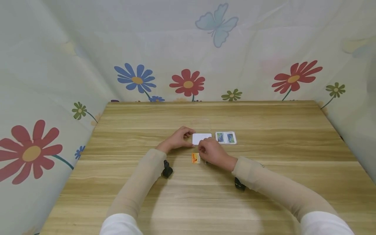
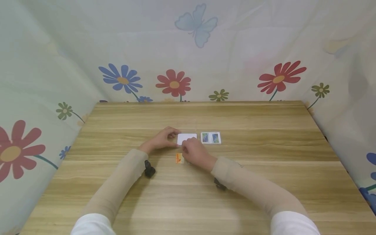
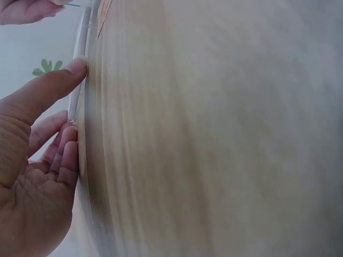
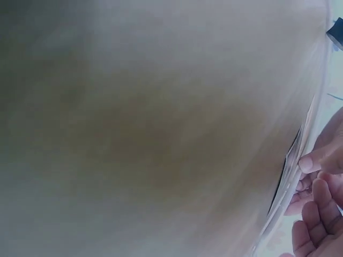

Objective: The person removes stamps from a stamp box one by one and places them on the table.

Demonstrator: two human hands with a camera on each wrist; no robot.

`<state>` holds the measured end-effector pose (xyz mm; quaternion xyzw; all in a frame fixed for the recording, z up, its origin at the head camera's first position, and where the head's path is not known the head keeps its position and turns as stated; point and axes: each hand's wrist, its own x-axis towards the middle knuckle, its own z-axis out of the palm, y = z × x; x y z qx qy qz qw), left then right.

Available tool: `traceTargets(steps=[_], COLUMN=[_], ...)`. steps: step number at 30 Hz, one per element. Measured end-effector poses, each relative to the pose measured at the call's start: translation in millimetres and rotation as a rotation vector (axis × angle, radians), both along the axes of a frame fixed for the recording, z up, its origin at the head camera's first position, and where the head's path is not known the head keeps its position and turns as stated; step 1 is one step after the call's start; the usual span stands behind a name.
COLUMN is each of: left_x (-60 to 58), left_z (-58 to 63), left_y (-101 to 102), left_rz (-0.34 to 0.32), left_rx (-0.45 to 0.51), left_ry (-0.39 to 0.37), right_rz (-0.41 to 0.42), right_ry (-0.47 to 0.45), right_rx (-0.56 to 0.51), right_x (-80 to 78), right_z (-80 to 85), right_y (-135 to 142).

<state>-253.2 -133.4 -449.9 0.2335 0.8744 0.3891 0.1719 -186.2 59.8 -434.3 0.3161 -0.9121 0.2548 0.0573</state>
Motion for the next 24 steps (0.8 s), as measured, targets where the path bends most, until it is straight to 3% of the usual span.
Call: traceTargets(steps=[6,15,24], left_x=[-2.4,1.5,4.7], left_z=[1.6,9.2,9.5], left_y=[-0.3,0.9,2.5], left_rz=[0.008,0.009,-0.044], left_rx=[-0.004,-0.038,-0.096], left_ry=[-0.006,0.003,0.095], right_rz=[-0.035,-0.080,-0.082], right_ry=[0.043,0.005,0.008], right_rx=[0.004,0.002,0.002], right_x=[-2.4,-11.0,-18.9], right_z=[3.9,15.1,22.1], right_y=[3.9,11.3,16.5])
